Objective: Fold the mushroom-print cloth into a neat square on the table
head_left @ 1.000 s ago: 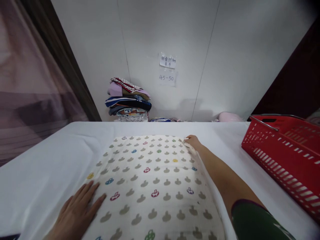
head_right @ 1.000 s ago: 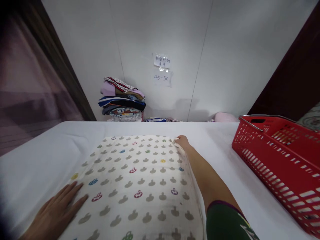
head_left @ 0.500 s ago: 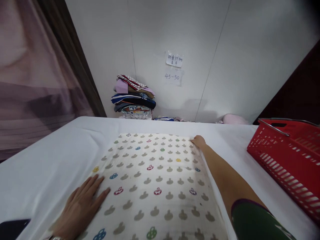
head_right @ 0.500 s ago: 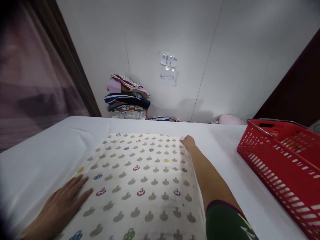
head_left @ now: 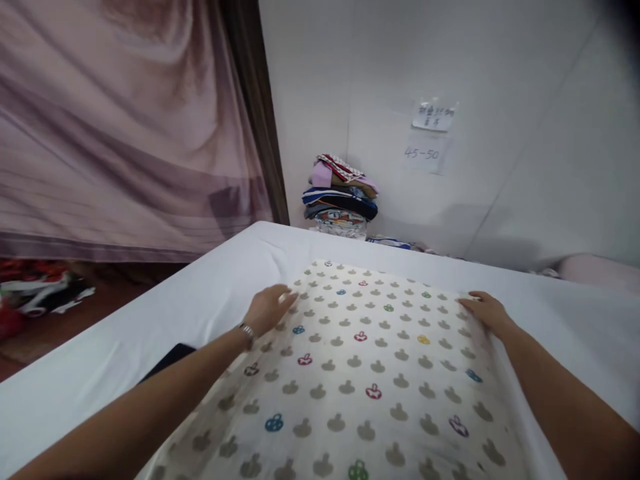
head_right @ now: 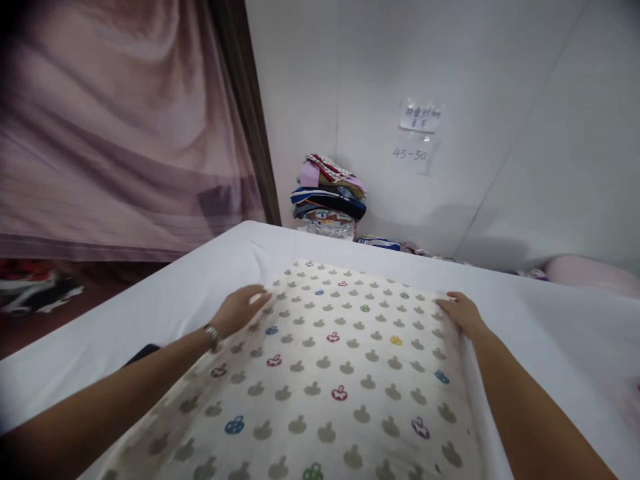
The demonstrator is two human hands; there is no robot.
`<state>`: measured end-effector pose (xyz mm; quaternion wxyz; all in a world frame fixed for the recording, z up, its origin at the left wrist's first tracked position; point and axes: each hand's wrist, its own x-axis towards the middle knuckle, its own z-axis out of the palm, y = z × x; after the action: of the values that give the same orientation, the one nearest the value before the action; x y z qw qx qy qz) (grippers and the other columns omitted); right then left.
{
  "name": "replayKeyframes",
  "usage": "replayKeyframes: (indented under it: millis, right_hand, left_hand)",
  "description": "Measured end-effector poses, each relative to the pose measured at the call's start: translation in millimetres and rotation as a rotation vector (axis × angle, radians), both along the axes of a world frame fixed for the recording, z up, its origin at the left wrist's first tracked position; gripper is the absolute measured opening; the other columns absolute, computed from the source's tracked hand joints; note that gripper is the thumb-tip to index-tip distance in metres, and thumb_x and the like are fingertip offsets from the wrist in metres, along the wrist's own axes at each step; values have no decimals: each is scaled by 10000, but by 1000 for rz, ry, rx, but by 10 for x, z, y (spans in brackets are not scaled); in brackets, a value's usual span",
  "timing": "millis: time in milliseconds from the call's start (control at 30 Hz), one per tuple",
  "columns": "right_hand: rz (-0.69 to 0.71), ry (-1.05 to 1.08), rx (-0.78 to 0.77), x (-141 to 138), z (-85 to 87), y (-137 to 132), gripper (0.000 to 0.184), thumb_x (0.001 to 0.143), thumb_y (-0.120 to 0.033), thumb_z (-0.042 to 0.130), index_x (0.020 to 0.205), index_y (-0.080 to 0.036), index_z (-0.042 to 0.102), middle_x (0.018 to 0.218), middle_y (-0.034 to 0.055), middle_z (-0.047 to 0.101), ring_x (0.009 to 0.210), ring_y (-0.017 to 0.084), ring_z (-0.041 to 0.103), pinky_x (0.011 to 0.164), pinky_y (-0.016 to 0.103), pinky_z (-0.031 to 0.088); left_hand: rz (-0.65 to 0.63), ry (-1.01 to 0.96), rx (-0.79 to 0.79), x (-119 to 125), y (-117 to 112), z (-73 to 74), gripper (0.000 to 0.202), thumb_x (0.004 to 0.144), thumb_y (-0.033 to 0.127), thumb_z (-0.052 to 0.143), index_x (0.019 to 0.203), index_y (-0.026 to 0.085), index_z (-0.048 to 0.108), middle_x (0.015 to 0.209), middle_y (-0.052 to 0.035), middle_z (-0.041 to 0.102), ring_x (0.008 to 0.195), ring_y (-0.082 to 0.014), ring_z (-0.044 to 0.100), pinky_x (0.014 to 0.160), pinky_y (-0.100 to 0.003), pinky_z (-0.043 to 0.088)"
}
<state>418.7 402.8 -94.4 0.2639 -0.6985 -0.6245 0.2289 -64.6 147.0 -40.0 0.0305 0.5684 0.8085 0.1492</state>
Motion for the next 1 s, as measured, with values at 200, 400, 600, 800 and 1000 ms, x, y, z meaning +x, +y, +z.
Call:
replayKeyframes:
  millis: [200, 400, 600, 800, 1000]
  right_hand:
    - [-49, 202, -95, 98, -33, -22, 479, 681, -371, 566, 1106, -158, 621, 1015, 145, 658, 906, 270, 618, 764, 357, 477]
    - [-42, 77, -47, 114, -138, 31, 444, 683, -402, 548, 1041, -160, 654, 961, 138, 672, 891, 293, 624, 761, 379, 485]
    - [-109, -202, 25, -64, -191, 36, 436, 751, -422, 453, 1081, -196, 626, 979, 131, 664, 892, 307, 620, 738, 408, 480]
    - [-110, -328, 33, -173, -183, 42, 459, 809, -403, 373, 1159, -183, 573, 1061, 139, 644, 962, 310, 600, 768, 409, 465]
    - [-34, -487, 68, -214, -122, 24, 490, 829, -352, 355, 1242, -129, 498, 1219, 164, 549, 1096, 312, 524, 861, 427, 437]
  left_hand:
    - [271, -180, -138, -197, 1223, -114, 564, 863, 538, 300, 1186, 146, 547, 1228, -138, 568, 1126, -274, 515, 889, -361, 406]
    - [313, -241, -141, -199, 1808, -286, 479, 781, 511, 478, 1069, 152, 612, 1148, -156, 614, 1046, -290, 563, 830, -359, 415]
    - [353, -225, -60, -290, 1856, -361, 394, 827, 362, 427, 1124, 144, 568, 1185, -157, 586, 1070, -244, 553, 803, -310, 418]
    - [323, -227, -79, -381, 1811, -382, 340, 792, 406, 499, 1017, 182, 621, 1090, -112, 640, 997, -238, 584, 771, -301, 427]
    - [250, -188, -39, -266, 1730, -267, 447, 856, 415, 415, 1182, 135, 540, 1223, -142, 564, 1097, -246, 526, 873, -327, 407]
